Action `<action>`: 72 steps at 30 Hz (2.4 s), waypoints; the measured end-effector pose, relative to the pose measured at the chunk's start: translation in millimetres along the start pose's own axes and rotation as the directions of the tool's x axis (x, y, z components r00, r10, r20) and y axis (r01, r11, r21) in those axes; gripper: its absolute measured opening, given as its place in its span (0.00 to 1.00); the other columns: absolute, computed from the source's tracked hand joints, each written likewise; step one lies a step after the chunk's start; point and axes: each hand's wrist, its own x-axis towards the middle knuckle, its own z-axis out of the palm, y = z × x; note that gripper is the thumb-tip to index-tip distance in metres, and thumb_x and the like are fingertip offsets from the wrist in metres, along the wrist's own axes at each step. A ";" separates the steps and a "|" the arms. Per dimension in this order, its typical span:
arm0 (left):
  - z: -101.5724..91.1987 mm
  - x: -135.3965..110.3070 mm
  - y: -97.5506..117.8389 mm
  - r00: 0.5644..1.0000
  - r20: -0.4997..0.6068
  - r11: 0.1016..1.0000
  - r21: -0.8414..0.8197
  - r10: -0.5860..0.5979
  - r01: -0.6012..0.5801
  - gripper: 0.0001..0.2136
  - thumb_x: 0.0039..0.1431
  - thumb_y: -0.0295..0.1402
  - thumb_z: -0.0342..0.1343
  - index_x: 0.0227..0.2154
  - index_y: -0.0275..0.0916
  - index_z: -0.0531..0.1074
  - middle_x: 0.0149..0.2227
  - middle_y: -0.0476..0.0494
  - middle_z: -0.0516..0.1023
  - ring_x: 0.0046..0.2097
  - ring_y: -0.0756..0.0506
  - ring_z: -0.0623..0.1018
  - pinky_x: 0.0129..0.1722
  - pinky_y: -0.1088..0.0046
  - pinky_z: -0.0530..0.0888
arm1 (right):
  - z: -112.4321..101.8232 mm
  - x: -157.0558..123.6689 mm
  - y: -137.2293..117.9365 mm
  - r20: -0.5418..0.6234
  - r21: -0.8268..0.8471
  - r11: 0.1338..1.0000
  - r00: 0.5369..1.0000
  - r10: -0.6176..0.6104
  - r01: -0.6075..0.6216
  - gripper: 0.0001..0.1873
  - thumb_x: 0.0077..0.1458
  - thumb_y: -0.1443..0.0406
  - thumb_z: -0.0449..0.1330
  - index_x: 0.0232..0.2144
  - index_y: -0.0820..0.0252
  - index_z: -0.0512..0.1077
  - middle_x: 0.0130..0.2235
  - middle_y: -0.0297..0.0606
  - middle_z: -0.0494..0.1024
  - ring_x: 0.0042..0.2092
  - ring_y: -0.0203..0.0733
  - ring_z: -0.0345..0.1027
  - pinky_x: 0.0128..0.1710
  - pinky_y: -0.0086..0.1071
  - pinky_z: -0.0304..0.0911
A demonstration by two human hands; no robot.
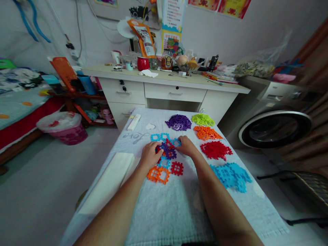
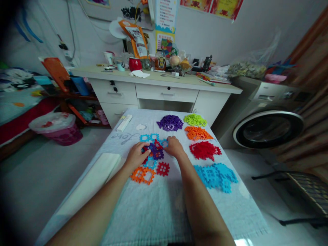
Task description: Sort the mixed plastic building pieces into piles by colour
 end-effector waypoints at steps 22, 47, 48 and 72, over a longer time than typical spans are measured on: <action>4.5 2.4 -4.9 1.000 0.024 1.000 -0.004 -0.008 0.008 0.12 0.54 0.36 0.55 0.41 0.41 0.75 0.45 0.43 0.78 0.48 0.40 0.76 0.53 0.60 0.71 | -96.9 -156.4 140.5 -0.178 0.563 0.820 0.954 0.240 -0.101 0.15 0.46 0.56 0.64 0.32 0.60 0.72 0.24 0.31 0.70 0.25 0.34 0.61 0.24 0.26 0.56; 4.8 2.6 -5.7 0.999 0.037 1.000 -0.001 -0.001 0.001 0.14 0.55 0.37 0.53 0.43 0.40 0.74 0.46 0.41 0.78 0.48 0.40 0.76 0.53 0.60 0.71 | -97.0 -162.0 94.9 -0.306 0.116 0.978 0.931 0.200 -0.172 0.07 0.54 0.64 0.58 0.33 0.59 0.75 0.33 0.39 0.76 0.32 0.39 0.68 0.34 0.31 0.58; 4.4 2.8 -4.8 0.999 0.035 1.000 -0.002 -0.002 0.002 0.13 0.55 0.37 0.54 0.42 0.40 0.74 0.46 0.41 0.78 0.48 0.40 0.76 0.53 0.59 0.71 | -94.9 -154.3 78.7 -0.297 0.129 0.985 0.943 0.148 -0.114 0.07 0.55 0.64 0.57 0.33 0.59 0.75 0.33 0.39 0.76 0.34 0.40 0.68 0.35 0.31 0.58; 4.8 2.1 -5.9 0.993 -0.002 0.976 -0.185 -0.115 0.113 0.15 0.61 0.36 0.48 0.47 0.41 0.73 0.49 0.43 0.79 0.52 0.43 0.77 0.56 0.61 0.72 | 37.7 -68.1 -22.6 -0.325 0.277 0.943 0.941 -0.091 0.186 0.23 0.52 0.62 0.64 0.52 0.59 0.71 0.51 0.45 0.72 0.52 0.48 0.63 0.55 0.41 0.58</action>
